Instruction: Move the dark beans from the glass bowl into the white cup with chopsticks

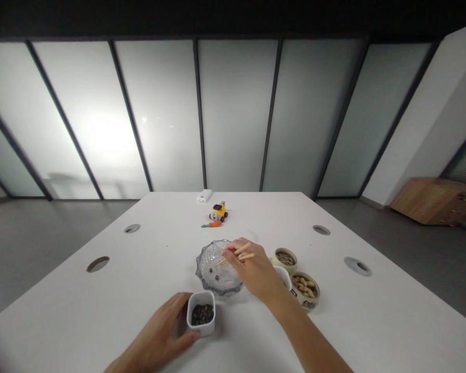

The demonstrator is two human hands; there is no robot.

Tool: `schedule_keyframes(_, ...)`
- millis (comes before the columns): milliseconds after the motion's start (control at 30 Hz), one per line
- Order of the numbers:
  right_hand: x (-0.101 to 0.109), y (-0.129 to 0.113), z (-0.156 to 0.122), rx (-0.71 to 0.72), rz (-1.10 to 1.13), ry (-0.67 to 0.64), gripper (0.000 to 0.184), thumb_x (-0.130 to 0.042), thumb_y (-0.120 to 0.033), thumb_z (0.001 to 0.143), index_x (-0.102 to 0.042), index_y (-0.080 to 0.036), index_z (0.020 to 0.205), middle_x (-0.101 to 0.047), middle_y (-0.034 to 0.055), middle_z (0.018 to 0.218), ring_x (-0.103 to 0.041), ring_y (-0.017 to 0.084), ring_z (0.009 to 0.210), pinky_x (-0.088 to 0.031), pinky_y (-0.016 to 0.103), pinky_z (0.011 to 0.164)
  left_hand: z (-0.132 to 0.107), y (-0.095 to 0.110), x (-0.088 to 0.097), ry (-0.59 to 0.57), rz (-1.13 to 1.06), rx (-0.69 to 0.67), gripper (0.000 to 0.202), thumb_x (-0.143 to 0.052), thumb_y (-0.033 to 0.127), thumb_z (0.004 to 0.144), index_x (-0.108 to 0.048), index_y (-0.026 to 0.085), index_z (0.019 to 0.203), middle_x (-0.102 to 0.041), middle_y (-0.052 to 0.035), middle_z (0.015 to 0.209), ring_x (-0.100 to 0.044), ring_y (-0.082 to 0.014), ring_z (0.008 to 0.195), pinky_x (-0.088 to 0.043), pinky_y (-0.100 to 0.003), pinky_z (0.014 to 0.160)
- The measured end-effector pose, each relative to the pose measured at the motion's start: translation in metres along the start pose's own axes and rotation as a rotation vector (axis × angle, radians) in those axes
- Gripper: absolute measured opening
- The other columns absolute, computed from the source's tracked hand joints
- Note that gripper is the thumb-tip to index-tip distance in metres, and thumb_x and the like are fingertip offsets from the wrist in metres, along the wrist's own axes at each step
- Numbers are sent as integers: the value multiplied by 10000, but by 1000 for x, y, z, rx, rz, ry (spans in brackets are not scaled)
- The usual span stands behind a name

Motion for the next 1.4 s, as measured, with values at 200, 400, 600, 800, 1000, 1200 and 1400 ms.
schedule_keyframes(200,-10,-11,-3,-52,-10,-140,293,-584,-372,1037,-768,-232,855,-791,48,926,-721,224,904,-536,321,885,0,2,1,7,-5,-10,345,-729,361,876,-670,211,1181,-713,-81,1141,-644,-278,1006,-462,-338,894)
schedule_keyframes(400,-14,-15,-4,-53,-10,-145,293,-591,-348,1028,-763,-229,823,-799,48,922,-726,231,896,-525,341,913,0,1,1,7,5,-14,355,-731,346,866,-670,212,1189,-714,-77,1143,-639,-277,1004,-465,-335,895)
schedule_keyframes(600,-15,-13,-6,-3,16,-82,290,-608,-371,1019,-781,-244,823,-811,46,900,-738,241,847,-553,357,890,0,2,1,14,8,-21,359,-725,413,889,-673,212,1182,-722,-83,1130,-646,-283,1001,-472,-341,900)
schedule_keyframes(800,6,-21,-5,26,32,-27,366,-597,-461,1032,-786,-256,795,-810,57,874,-742,243,807,-592,362,852,0,5,3,18,0,-16,356,-748,378,867,-673,221,1178,-726,-78,1141,-652,-283,1015,-478,-344,916)
schedule_keyframes(1000,35,-28,-13,-132,179,-27,385,-628,-591,992,-781,-262,863,-805,59,858,-777,255,802,-618,328,702,0,6,4,11,21,6,383,-748,327,844,-664,219,1203,-722,-71,1157,-645,-282,1031,-476,-337,909)
schedule_keyframes(1200,22,-35,-13,-47,49,-14,330,-608,-488,1025,-764,-257,849,-784,26,843,-741,226,801,-571,317,746,0,3,2,17,37,-9,358,-744,369,873,-661,212,1184,-712,-75,1134,-636,-278,1001,-464,-342,886)
schedule_keyframes(1400,-9,-20,-5,29,18,-34,293,-602,-407,1041,-776,-255,861,-783,45,878,-719,236,844,-546,338,783,0,6,3,10,40,1,331,-750,321,861,-659,222,1164,-714,-62,1128,-637,-272,1004,-457,-342,909)
Point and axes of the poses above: each hand's wrist, its own z-axis towards the middle knuckle, its own x-axis out of the back of the hand, y = z × x, the point moved 4 cm from there along z, towards the middle knuckle
